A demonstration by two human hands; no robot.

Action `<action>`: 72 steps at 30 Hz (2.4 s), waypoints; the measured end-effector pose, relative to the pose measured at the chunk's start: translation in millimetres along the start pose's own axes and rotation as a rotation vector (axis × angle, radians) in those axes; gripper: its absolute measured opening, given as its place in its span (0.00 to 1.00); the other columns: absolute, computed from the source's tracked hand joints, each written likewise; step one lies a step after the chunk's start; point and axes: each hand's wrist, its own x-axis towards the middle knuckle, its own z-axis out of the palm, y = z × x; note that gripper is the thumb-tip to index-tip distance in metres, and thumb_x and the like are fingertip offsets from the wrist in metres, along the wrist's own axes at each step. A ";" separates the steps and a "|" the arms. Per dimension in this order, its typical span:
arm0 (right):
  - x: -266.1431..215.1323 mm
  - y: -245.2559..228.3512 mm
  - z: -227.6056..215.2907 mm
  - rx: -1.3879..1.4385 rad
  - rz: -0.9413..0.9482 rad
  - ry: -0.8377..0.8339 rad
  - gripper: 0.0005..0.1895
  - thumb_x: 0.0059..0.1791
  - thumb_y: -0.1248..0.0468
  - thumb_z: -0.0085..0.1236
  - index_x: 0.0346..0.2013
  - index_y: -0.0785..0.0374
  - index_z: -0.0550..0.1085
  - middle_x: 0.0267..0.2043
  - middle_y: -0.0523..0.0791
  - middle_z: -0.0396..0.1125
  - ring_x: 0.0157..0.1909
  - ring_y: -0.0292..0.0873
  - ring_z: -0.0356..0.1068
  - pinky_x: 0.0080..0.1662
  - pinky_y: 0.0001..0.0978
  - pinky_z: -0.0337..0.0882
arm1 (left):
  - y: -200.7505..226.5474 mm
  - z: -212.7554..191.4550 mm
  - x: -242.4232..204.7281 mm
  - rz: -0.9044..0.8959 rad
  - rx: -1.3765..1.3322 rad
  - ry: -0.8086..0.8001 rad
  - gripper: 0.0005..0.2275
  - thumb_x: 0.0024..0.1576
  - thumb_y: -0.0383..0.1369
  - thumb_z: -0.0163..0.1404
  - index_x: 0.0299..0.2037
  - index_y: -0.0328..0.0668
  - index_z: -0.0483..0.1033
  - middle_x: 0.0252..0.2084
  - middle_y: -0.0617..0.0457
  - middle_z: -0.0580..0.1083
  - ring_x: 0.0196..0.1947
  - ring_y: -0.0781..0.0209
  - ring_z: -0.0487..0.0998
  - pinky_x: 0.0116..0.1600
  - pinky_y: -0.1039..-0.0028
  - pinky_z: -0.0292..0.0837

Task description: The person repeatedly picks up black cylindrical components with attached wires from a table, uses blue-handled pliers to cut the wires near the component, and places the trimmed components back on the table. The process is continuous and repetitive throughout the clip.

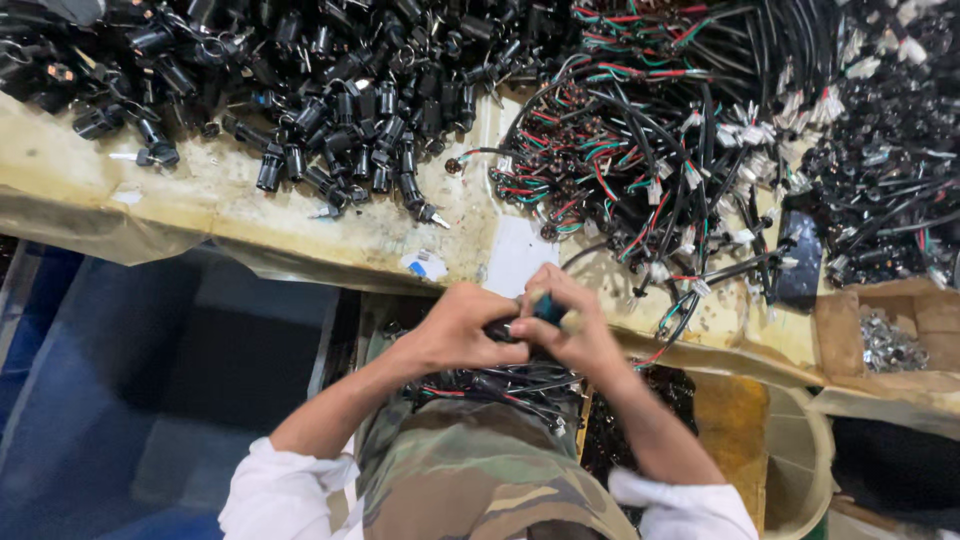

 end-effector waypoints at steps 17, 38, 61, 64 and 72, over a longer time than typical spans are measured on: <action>-81.6 21.9 27.9 1.154 -0.081 0.086 0.29 0.51 0.38 0.60 0.28 0.57 0.61 0.20 0.36 0.52 0.20 0.32 0.48 0.24 0.27 0.50 | 18.8 52.8 -28.8 0.070 0.084 0.108 0.10 0.45 0.36 0.64 0.28 0.45 0.76 0.25 0.48 0.74 0.25 0.47 0.77 0.30 0.61 0.69; 14.5 132.8 -94.8 -0.505 0.093 0.632 0.18 0.47 0.57 0.74 0.39 0.64 0.75 0.33 0.48 0.73 0.32 0.50 0.72 0.37 0.37 0.72 | -14.9 -26.5 -66.1 -0.164 0.044 -0.369 0.15 0.47 0.36 0.57 0.42 0.38 0.84 0.41 0.44 0.82 0.42 0.44 0.81 0.47 0.61 0.75; 15.1 140.8 -105.4 -0.371 -0.036 -0.012 0.17 0.44 0.74 0.55 0.48 0.66 0.73 0.42 0.46 0.75 0.45 0.41 0.78 0.48 0.33 0.75 | -170.3 -82.3 110.2 -0.332 0.935 0.328 0.24 0.51 0.52 0.60 0.52 0.46 0.80 0.67 0.38 0.61 0.64 0.26 0.56 0.57 0.29 0.56; 18.7 139.4 -110.0 0.111 0.490 0.281 0.06 0.56 0.69 0.59 0.47 0.64 0.73 0.35 0.47 0.68 0.33 0.40 0.68 0.33 0.31 0.67 | -146.9 -88.4 100.3 -0.294 0.894 0.285 0.25 0.48 0.52 0.62 0.50 0.45 0.81 0.66 0.38 0.62 0.64 0.27 0.56 0.55 0.30 0.56; -1.0 114.9 -26.5 0.327 0.285 0.112 0.06 0.52 0.70 0.55 0.42 0.62 0.69 0.44 0.47 0.74 0.44 0.41 0.75 0.37 0.33 0.76 | -181.1 -97.1 193.2 0.024 1.040 0.553 0.22 0.54 0.39 0.59 0.58 0.42 0.77 0.64 0.44 0.68 0.66 0.41 0.60 0.60 0.46 0.61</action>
